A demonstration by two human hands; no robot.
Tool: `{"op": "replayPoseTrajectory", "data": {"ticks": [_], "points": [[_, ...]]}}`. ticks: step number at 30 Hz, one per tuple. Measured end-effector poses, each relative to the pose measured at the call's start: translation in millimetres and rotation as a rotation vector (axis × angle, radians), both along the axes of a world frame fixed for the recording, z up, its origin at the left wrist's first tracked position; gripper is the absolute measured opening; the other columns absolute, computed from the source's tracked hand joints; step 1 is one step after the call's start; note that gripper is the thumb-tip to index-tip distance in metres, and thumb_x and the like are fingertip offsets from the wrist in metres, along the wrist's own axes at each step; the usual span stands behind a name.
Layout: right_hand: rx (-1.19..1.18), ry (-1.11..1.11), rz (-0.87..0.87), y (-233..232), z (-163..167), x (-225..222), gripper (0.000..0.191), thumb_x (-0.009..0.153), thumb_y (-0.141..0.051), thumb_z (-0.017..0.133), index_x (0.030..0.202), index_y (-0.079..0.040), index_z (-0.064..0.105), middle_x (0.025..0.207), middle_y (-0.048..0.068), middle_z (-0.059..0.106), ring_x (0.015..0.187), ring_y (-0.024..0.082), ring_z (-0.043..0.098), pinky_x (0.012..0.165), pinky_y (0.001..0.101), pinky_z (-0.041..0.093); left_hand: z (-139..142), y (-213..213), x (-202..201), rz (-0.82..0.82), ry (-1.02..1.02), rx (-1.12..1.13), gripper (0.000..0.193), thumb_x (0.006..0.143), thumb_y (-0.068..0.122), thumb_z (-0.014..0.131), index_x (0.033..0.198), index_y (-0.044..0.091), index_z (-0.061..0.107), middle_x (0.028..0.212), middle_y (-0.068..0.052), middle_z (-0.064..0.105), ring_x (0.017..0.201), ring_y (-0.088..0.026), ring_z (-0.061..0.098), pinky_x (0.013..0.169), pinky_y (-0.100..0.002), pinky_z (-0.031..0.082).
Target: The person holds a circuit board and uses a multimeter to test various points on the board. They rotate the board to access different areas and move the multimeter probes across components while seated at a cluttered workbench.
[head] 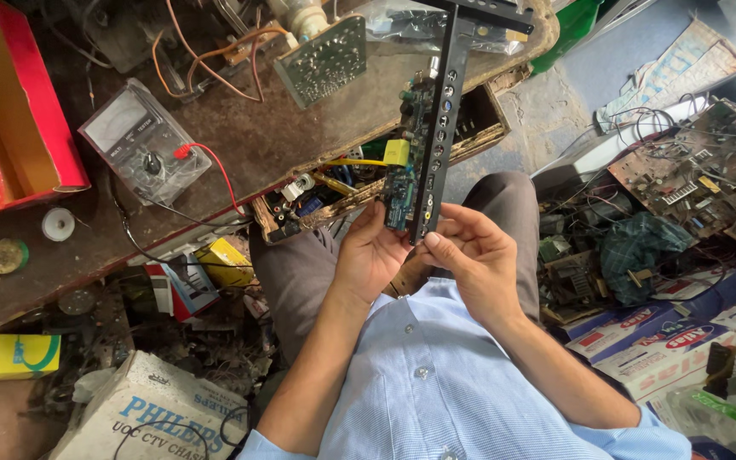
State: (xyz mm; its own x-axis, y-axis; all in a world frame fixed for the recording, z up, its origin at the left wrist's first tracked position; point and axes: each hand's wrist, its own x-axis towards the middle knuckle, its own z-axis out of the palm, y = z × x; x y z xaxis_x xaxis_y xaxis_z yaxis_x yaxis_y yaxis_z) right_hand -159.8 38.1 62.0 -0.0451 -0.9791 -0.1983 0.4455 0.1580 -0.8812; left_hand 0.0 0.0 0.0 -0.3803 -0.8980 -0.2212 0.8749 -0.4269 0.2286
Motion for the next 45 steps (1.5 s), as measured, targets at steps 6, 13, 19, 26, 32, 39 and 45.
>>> {"op": "replayPoseTrajectory", "data": {"ticks": [6,13,19,26,32,39,45], "points": [[0.022,0.001,0.018,0.0,2.7,-1.2,0.037,0.095,0.005,0.068,0.131,0.005,0.061,0.105,0.015,0.074,0.092,0.018,0.074,0.082,0.0319,0.065,-2.6,1.6,-3.1,-0.006,0.02,0.031,0.023,0.108,0.022,0.057,0.125,0.009,0.066,0.118,-0.007,0.072,0.107,-0.019,0.068,0.093,-0.037,0.053],[0.043,-0.023,0.027,-0.1,1.0,-0.3,0.035,0.094,0.006,0.067,0.128,0.004,0.06,0.104,0.016,0.074,0.089,0.018,0.074,0.08,0.0316,0.065,-6.3,4.1,-3.0,-0.012,0.041,0.044,0.024,0.109,0.022,0.057,0.127,0.008,0.066,0.118,-0.007,0.073,0.108,-0.019,0.069,0.097,-0.038,0.054],[0.054,-0.076,0.027,2.8,-8.9,-2.8,0.035,0.094,0.008,0.068,0.129,0.006,0.062,0.102,0.015,0.072,0.087,0.018,0.073,0.078,0.0316,0.064,-11.6,4.8,-1.7,-0.033,0.068,-0.002,0.024,0.111,0.022,0.059,0.129,0.008,0.067,0.119,-0.009,0.073,0.107,-0.022,0.069,0.09,-0.039,0.054],[-0.051,-0.022,-0.04,3.3,-3.8,-78.3,0.018,0.1,0.006,0.064,0.118,0.002,0.065,0.115,0.012,0.072,0.11,0.027,0.076,0.092,0.0349,0.06,7.2,-11.9,3.1,-0.033,-0.161,0.064,0.017,0.102,0.019,0.061,0.115,0.009,0.067,0.111,-0.01,0.074,0.097,-0.025,0.073,0.083,-0.044,0.06],[-0.318,0.077,0.142,-38.8,53.5,-170.5,0.015,0.105,-0.003,0.066,0.119,0.003,0.063,0.107,0.023,0.073,0.087,0.028,0.076,0.064,0.034,0.066,22.4,-41.5,34.2,-0.148,-0.287,0.064,0.016,0.104,0.018,0.061,0.113,0.006,0.068,0.103,-0.009,0.076,0.087,-0.021,0.073,0.075,-0.042,0.061],[0.116,0.686,-0.002,-85.6,60.5,-164.3,0.015,0.098,0.004,0.067,0.111,0.0,0.06,0.092,0.017,0.071,0.067,0.016,0.068,0.052,0.0252,0.055,34.2,-50.0,40.8,-0.269,-0.384,0.072,0.02,0.103,0.021,0.06,0.112,0.005,0.07,0.097,-0.007,0.076,0.08,-0.019,0.072,0.071,-0.039,0.06],[-0.011,0.168,0.065,-107.6,24.1,-140.7,0.008,0.103,0.004,0.069,0.107,0.0,0.063,0.086,0.013,0.069,0.065,0.013,0.067,0.055,0.0213,0.055,29.6,-50.5,42.6,-0.272,-0.369,0.108,0.02,0.102,0.022,0.06,0.11,0.005,0.069,0.096,-0.008,0.076,0.077,-0.02,0.072,0.071,-0.039,0.06]]}}
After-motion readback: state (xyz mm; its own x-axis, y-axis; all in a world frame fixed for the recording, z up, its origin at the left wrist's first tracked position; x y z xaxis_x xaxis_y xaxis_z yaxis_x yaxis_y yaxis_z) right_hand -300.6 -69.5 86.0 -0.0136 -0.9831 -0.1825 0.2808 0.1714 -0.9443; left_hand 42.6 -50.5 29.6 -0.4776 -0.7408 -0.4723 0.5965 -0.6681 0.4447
